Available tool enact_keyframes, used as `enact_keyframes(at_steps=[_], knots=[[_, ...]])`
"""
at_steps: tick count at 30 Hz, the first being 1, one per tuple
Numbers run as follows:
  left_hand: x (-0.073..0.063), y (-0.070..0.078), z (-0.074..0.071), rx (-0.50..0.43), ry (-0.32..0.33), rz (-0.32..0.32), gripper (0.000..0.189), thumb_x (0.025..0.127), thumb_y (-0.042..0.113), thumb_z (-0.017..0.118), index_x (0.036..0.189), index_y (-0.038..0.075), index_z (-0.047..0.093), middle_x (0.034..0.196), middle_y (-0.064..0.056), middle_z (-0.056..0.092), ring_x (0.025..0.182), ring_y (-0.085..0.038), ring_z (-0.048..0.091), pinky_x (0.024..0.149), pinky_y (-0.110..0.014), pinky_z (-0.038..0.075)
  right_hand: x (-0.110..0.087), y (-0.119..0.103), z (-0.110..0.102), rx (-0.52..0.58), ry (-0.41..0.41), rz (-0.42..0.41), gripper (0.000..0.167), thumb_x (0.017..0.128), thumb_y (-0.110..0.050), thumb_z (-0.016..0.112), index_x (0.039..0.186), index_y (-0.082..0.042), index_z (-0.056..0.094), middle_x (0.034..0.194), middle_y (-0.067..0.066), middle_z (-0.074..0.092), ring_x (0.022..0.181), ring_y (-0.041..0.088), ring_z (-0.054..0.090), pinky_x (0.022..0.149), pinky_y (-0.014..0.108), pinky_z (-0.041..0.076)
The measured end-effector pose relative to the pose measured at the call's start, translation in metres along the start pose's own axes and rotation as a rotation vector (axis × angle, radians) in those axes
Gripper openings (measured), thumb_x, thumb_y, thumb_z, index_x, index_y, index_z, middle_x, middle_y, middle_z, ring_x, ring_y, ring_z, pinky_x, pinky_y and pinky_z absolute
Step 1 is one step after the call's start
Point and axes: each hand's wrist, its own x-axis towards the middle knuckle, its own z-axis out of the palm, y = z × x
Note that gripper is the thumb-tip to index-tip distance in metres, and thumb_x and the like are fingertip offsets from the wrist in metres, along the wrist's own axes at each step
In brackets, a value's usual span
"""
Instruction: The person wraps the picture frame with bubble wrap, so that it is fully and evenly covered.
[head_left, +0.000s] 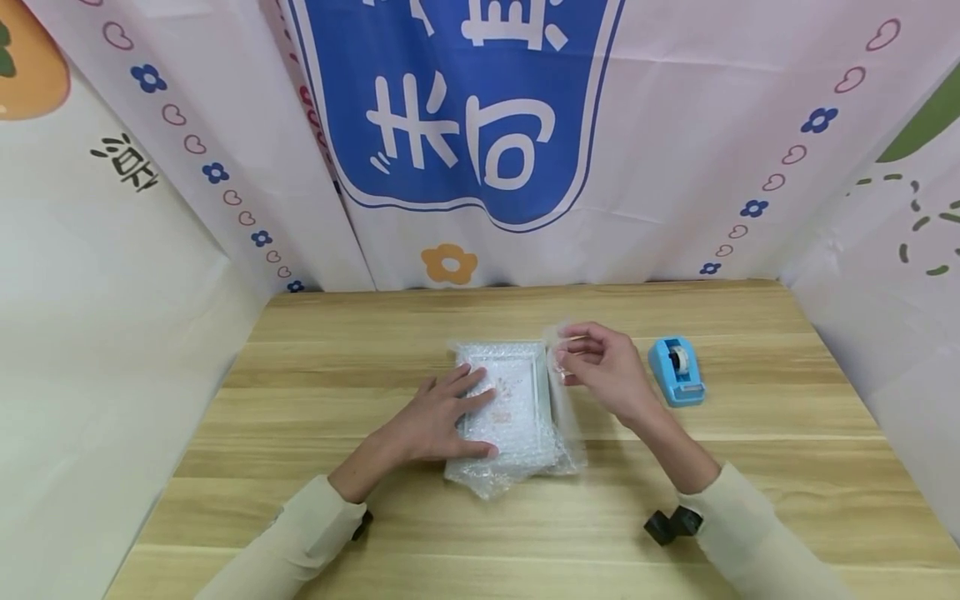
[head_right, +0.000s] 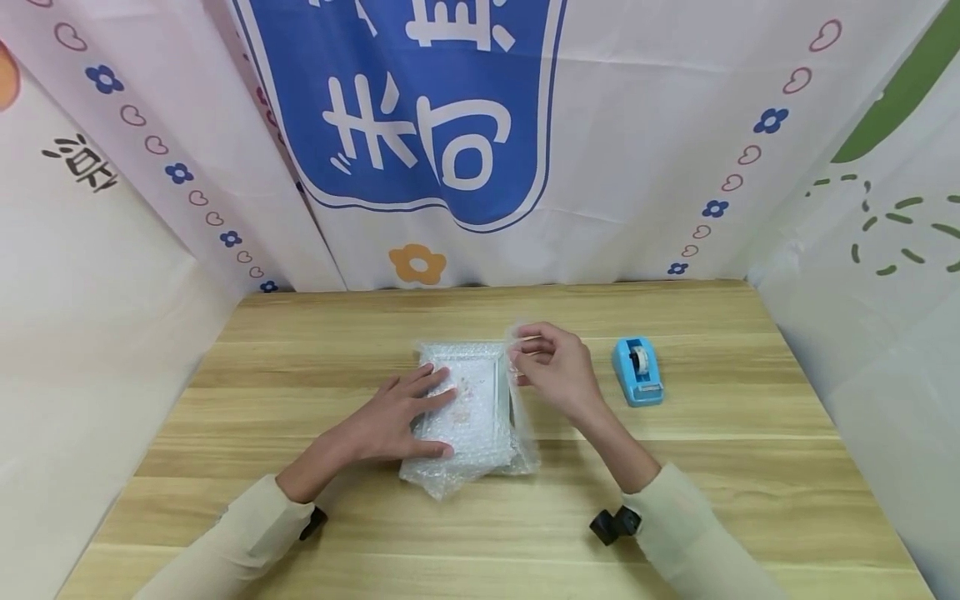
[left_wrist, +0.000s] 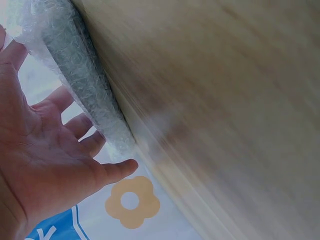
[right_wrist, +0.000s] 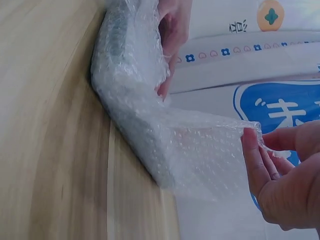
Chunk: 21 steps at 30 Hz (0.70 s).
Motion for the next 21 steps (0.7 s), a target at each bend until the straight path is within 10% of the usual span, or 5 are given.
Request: enact_keyframes(at_steps=[21], knots=[[-0.001,-0.003,0.002,-0.048,0.050,0.024,0.088,0.090,0.069,0.075,0.161,0.022,0.051,0.180,-0.017,0.016,0.167,-0.045,0.012,0.127,-0.074,0.026,0.024,0.005,0.054,-0.062,-0.122,-0.017,0.033,0.100,-0.001,0.072,0.133,-0.002,0.070,0.119,0.027,0.076,0.099,0.040,0.078,0.075,0.035,0.068]])
